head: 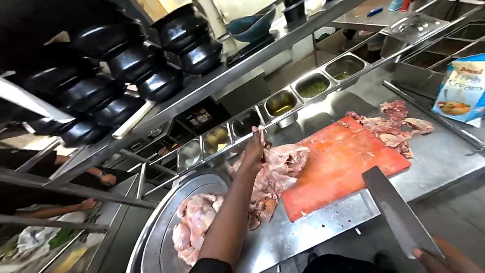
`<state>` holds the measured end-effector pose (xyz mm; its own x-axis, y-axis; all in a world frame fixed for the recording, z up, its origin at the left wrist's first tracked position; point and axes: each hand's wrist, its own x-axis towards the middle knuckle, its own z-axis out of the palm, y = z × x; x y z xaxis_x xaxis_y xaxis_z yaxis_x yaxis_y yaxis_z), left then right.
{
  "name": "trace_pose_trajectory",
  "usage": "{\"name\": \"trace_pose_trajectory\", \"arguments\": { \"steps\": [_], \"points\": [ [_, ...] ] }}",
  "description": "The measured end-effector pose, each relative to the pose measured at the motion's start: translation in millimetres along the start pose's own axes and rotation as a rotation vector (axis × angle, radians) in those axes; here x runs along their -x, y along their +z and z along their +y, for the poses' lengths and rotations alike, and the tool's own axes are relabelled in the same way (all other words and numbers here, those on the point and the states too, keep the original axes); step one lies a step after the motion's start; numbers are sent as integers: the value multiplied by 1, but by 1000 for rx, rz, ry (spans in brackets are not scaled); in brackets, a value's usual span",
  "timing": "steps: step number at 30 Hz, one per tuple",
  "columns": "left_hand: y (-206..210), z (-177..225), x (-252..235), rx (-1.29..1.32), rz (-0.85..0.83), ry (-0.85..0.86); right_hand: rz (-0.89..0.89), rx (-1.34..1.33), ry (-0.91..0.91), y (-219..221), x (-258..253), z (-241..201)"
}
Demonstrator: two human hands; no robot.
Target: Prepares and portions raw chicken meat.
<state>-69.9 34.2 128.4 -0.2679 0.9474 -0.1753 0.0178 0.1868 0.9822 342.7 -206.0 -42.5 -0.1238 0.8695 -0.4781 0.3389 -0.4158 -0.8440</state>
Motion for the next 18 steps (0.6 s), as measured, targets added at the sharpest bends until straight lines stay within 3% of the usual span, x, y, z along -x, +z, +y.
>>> {"name": "trace_pose_trajectory", "arguments": {
  "steps": [4, 7, 9, 12, 15, 16, 18],
  "points": [
    [24, -69, 1, 244, -43, -303, 30, -25, 56, 5, 9, -7],
    [35, -140, 13, 220, -64, -515, 56, -50, 54, 12, 6, -10],
    [44, -162, 27, 119, -28, -515, 63, -31, 53, 18, 4, -14],
    [50, -151, 42, -284, 16, -96, 57, -12, 38, 25, 4, -25],
    [41, -131, 35, -920, -298, 404, 25, 35, 49, 28, 2, -38],
    [44, -125, 31, -1146, -453, 499, 13, 50, 50, 29, 2, -42],
    [58, -118, 30, -1522, -707, 521, -2, 64, 49, 29, 1, -49]
  ]
}}
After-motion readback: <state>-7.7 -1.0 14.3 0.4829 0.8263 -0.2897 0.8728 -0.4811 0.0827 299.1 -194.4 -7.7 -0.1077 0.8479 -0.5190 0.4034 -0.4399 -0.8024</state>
